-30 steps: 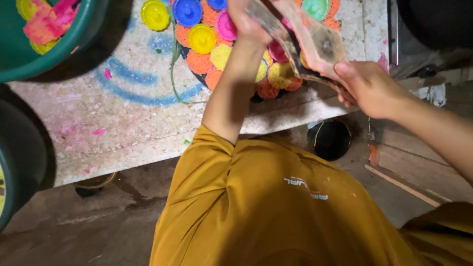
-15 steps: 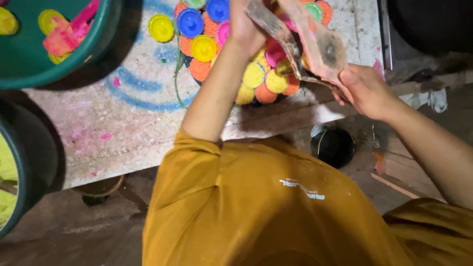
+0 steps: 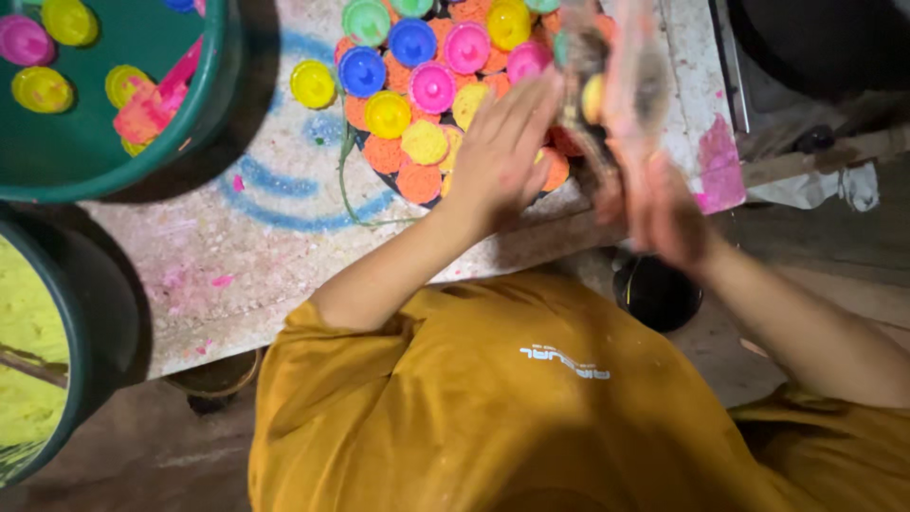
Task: The person scoops yellow dough from a large green basin using a wooden mold and a stick, then presses the dough into the mold and releases it into a basket of colorful molded pieces. The process is repeated multiple times.
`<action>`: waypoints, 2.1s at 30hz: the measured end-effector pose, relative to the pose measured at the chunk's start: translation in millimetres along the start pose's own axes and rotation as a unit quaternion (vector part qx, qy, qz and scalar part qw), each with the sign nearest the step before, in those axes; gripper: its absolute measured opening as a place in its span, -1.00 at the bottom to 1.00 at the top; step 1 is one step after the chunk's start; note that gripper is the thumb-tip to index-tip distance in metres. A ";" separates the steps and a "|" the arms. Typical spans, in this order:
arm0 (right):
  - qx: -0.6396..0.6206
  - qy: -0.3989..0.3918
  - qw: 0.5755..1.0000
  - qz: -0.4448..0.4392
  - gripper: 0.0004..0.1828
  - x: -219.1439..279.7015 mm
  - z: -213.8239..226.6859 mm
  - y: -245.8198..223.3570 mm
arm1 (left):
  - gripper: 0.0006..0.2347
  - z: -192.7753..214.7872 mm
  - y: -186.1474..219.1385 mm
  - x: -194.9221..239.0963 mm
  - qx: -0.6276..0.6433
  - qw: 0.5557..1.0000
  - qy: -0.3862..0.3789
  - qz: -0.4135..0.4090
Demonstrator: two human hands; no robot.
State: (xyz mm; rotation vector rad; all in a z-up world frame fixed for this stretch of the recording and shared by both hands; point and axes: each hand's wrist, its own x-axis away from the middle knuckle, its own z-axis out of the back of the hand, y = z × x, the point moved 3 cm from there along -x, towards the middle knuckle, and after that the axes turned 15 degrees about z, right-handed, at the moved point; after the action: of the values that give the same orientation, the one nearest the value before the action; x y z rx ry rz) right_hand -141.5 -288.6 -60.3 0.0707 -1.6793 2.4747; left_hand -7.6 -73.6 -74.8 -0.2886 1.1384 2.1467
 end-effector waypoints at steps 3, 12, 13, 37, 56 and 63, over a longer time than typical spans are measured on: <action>0.122 -0.033 0.970 0.206 -0.41 11.7 -18.5 -74.1 | -0.39 -17.6 -14.7 -18.1 0.193 0.948 -0.144 0.207; 0.205 -0.193 0.943 0.179 -0.02 -54.7 58.4 -92.0 | -0.60 -34.7 -56.6 -33.1 0.146 0.794 -0.524 0.271; 0.082 -0.228 0.965 0.102 -0.01 -56.8 54.4 -74.6 | -0.53 -27.9 -52.5 -47.4 0.333 0.785 -0.467 0.231; 0.339 -0.164 0.924 -0.064 -0.19 -109.8 19.5 -59.3 | -0.69 -88.8 -99.6 -98.9 0.921 0.340 0.016 0.189; 0.382 -0.100 0.911 0.119 -0.34 -113.4 12.3 -50.4 | -0.60 -91.5 -112.3 -122.5 0.899 0.351 0.075 0.251; 0.297 -0.108 0.949 0.002 -0.33 -103.1 9.7 -48.4 | -0.63 -81.0 -99.2 -112.5 0.871 0.380 0.059 0.307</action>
State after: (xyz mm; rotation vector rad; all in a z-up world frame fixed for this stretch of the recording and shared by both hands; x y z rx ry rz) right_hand -32.8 -290.2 -24.8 0.4152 -0.9222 2.9707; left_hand 132.0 -152.2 -132.8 1.1043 3.0530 0.0978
